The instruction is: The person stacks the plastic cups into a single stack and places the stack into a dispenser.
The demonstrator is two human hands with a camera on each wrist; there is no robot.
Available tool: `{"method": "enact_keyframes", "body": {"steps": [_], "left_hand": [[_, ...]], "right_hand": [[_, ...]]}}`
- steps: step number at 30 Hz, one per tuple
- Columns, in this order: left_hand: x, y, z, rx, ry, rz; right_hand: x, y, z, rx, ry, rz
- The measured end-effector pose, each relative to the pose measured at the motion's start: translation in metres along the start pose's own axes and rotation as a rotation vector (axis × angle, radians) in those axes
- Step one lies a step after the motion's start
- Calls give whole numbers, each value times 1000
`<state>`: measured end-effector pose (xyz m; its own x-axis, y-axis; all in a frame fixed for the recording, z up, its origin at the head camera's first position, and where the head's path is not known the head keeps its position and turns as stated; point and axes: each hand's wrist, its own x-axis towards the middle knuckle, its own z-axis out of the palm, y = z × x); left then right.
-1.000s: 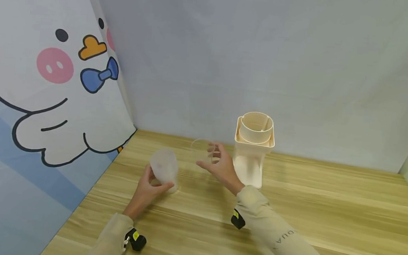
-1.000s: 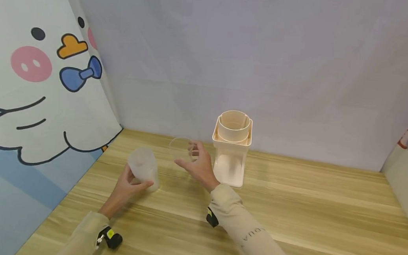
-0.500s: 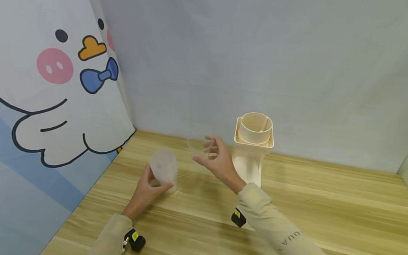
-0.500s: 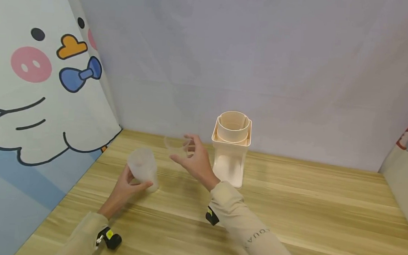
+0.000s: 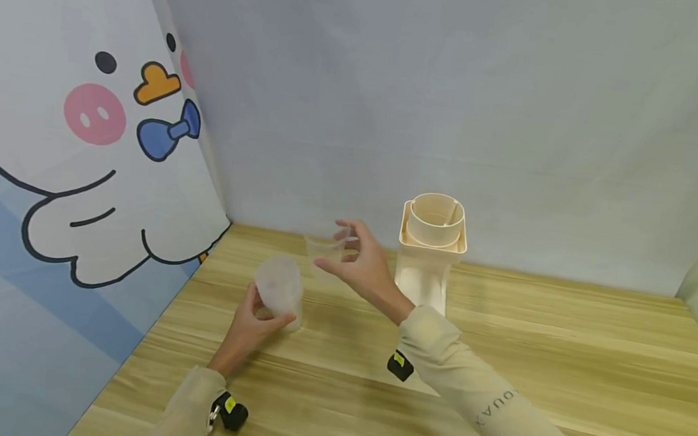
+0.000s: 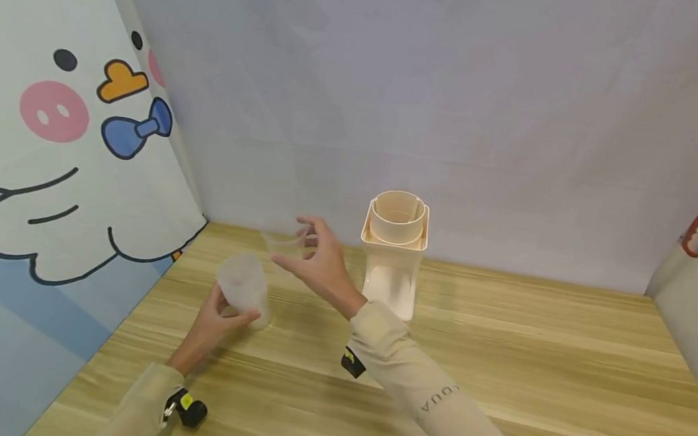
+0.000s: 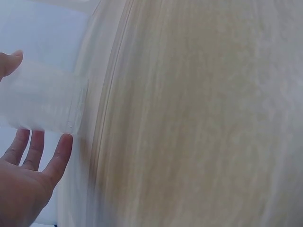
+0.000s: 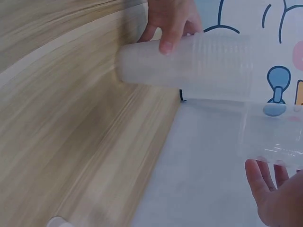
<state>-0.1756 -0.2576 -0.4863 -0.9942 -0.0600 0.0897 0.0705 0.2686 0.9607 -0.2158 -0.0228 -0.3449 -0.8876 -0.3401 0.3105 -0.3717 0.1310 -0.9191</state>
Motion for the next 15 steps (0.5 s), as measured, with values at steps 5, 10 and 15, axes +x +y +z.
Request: {"method": "enact_keyframes", "body": {"steps": [5,10,15], "left_hand": [[-1,1,0,-5,-12,2],[-1,1,0,-13,-20,-11],[0,3,2,-15,-20,-16]], "right_hand": [[8,-3,6,15,-11,-36],[16,-1,14,10,-37,-74],[19,-8,22,-2,-63,-116]]}}
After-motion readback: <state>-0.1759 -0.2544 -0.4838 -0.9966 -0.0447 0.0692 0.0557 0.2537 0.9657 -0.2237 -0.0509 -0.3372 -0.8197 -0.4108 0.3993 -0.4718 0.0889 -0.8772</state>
